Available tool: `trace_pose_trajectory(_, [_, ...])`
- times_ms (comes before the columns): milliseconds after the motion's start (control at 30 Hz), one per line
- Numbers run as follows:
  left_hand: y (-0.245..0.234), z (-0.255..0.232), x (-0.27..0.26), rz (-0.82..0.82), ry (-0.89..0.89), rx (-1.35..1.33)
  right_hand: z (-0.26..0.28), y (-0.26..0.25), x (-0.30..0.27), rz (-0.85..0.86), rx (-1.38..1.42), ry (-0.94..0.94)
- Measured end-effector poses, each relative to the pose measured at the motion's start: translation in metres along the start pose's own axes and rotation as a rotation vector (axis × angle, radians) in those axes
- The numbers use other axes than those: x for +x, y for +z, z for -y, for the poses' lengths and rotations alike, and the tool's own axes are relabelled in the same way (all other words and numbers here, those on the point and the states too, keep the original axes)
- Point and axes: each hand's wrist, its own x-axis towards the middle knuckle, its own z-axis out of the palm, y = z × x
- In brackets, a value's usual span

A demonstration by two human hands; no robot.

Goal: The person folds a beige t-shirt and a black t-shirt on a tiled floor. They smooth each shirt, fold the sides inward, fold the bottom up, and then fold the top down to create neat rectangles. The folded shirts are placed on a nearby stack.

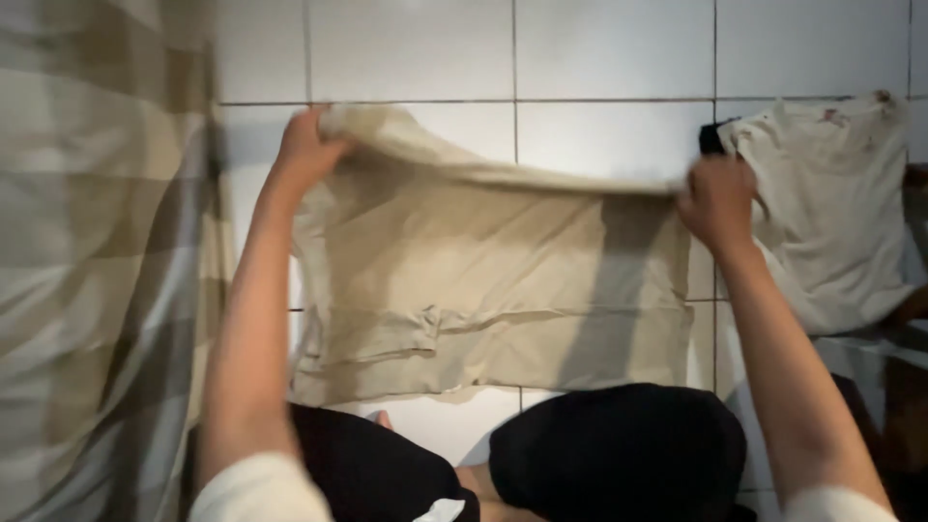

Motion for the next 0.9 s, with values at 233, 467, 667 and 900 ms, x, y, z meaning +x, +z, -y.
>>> trace_pose_trajectory(233, [-0.05,-0.083,-0.201,0.458,-0.296,0.319,0.017,-0.005,-0.114,0.069,0.042,-0.009])
trace_pose_trajectory(467, [-0.008,-0.055,-0.257,0.717,-0.262,0.402,0.042,0.0,-0.144,0.094,0.038,-0.028])
trace_pose_trajectory(667, [-0.012,0.002,-0.217,0.022,-0.468,0.246,0.052,-0.002,-0.128,0.098,-0.049,0.039])
trace_pose_trajectory(900, [0.01,0.047,-0.183,-0.265,-0.497,0.24,0.025,0.031,-0.109,0.062,0.14,0.523])
